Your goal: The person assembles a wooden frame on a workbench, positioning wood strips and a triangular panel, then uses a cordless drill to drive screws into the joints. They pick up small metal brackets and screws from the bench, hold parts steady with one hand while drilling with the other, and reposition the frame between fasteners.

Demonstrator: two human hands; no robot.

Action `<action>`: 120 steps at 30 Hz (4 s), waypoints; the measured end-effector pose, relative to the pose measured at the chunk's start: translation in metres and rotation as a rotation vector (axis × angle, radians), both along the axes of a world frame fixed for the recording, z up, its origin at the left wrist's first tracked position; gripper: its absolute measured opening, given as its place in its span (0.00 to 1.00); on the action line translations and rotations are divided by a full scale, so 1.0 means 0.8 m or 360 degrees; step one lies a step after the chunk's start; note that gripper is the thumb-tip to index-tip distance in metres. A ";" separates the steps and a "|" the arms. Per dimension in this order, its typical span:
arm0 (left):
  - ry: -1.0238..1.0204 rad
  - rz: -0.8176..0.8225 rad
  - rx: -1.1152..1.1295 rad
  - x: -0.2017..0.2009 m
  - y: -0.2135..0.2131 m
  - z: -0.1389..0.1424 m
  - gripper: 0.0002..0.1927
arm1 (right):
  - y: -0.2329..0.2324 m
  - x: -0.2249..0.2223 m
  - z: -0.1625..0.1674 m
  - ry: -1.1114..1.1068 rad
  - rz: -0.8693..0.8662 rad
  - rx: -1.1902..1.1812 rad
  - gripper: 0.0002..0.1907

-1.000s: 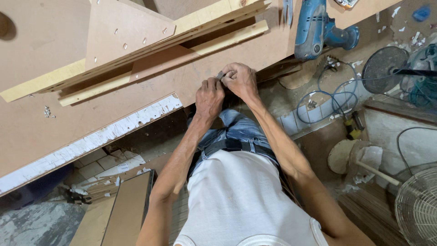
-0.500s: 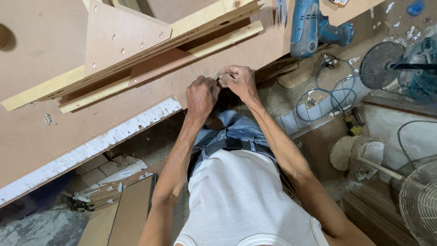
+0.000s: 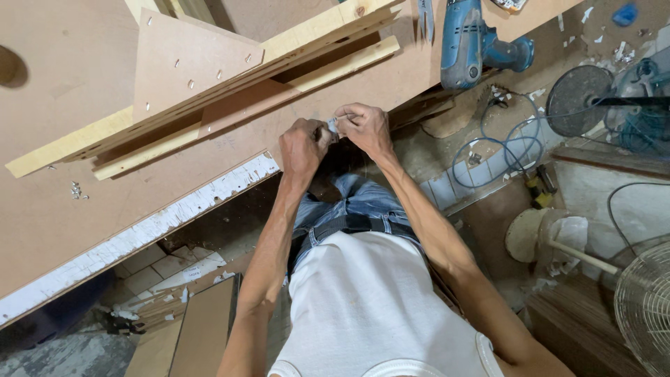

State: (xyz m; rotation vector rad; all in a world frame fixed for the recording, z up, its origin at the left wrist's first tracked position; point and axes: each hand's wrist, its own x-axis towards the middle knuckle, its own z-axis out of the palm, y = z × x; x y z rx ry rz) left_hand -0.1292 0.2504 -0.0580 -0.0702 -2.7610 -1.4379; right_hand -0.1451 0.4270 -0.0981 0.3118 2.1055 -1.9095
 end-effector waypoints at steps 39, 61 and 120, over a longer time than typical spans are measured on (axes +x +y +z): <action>-0.1147 -0.0490 0.1859 0.047 0.007 0.056 0.21 | 0.048 0.061 0.164 0.0893 0.0682 0.0352 0.26; -0.1034 -0.0460 0.1514 0.061 0.018 0.057 0.13 | 0.055 0.061 0.181 0.1091 0.0876 0.0449 0.23; 0.0073 -0.0131 0.0663 0.077 0.067 0.067 0.52 | 0.011 0.118 0.149 0.0623 -0.0055 0.0149 0.07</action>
